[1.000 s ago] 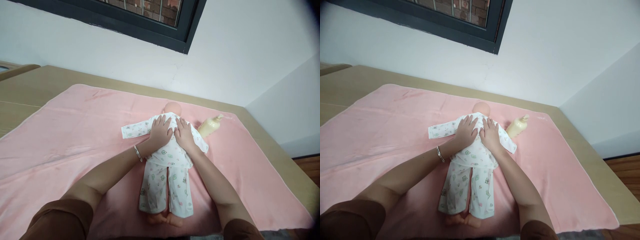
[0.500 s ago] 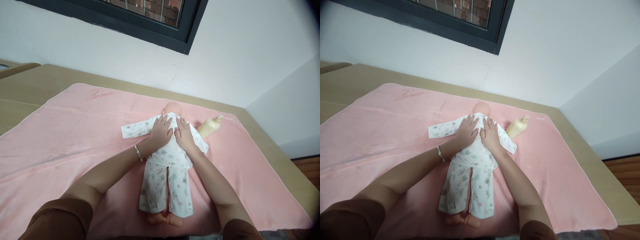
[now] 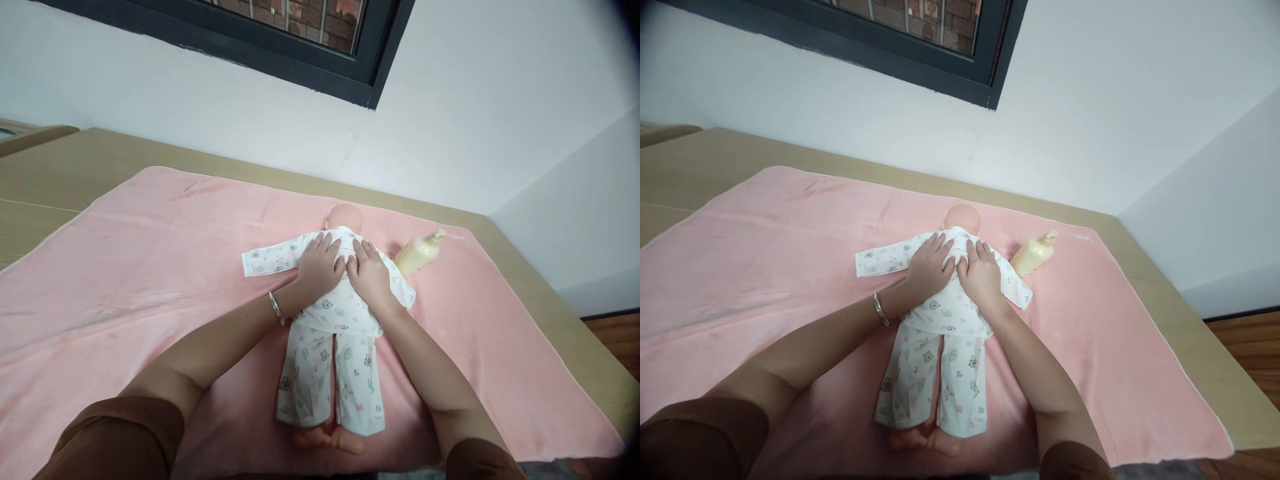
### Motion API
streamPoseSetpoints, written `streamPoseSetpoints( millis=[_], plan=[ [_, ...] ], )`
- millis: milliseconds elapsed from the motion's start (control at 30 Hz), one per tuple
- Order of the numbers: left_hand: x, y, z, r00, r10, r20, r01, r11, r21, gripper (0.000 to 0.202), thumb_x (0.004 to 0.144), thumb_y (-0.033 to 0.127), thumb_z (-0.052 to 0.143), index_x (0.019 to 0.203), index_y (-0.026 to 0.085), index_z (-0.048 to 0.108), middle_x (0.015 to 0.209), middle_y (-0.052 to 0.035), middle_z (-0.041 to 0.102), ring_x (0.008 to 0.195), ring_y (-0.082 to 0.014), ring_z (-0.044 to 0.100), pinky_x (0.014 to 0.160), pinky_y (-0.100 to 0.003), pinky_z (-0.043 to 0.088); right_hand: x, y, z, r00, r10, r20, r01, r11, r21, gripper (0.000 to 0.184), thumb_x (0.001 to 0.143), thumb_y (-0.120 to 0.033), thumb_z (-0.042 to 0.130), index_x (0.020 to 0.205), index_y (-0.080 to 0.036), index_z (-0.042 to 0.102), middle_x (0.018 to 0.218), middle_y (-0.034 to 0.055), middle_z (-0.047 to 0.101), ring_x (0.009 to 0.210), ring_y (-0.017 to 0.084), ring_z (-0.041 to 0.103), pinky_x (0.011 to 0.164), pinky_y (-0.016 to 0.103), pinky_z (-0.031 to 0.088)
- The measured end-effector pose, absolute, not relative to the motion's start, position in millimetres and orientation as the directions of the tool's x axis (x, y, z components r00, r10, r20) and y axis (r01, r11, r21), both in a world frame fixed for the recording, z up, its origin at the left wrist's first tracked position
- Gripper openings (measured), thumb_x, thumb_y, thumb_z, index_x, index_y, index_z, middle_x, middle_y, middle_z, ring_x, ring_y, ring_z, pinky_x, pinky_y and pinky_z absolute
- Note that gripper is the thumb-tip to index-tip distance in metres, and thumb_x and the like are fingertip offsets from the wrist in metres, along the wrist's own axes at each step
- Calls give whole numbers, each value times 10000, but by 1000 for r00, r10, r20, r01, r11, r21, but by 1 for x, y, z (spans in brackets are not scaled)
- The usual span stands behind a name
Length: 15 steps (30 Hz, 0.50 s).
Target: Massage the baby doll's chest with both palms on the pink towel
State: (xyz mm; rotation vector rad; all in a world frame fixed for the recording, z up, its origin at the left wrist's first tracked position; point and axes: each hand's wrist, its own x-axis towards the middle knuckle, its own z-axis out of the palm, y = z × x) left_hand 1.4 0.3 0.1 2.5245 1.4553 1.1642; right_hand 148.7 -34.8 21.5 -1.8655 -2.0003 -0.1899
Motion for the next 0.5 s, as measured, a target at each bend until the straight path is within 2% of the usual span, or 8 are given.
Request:
streamPoseSetpoints(
  millis=[100,167,333,500],
  plan=[
    [1,8,0,357,746,562,725,-600,336,478,917,260,467,1375,148,545,1471,-154,518,1401,-346,431,1158,-578,329,156,-29,23,-114,947,302,970,171,-170,540,1003,-283,322,1508,-102,381,1550,195,403,1472,350,310,1152,609,287],
    [1,12,-1,381,734,562,710,-622,331,460,912,249,464,1349,156,570,1463,-144,529,1392,-339,441,1156,-582,330,160,-26,23,-168,944,284,961,221,-167,543,1004,-272,301,1517,-104,357,1570,194,368,1482,342,293,1152,631,270],
    [2,7,-1,319,700,639,702,-627,337,342,903,227,476,1173,194,683,1325,-107,644,1287,-279,552,1080,-471,471,158,-27,21,-214,909,359,959,265,-100,505,991,-244,335,1452,-84,464,1502,188,474,1430,294,403,1172,501,331],
    [2,-2,1,269,723,637,715,-592,371,332,901,235,493,1174,205,680,1316,-111,648,1285,-285,557,1047,-472,498,151,-33,20,-110,911,398,984,155,-84,470,992,-284,379,1411,-139,535,1454,163,539,1350,307,504,1073,453,458]
  ],
)
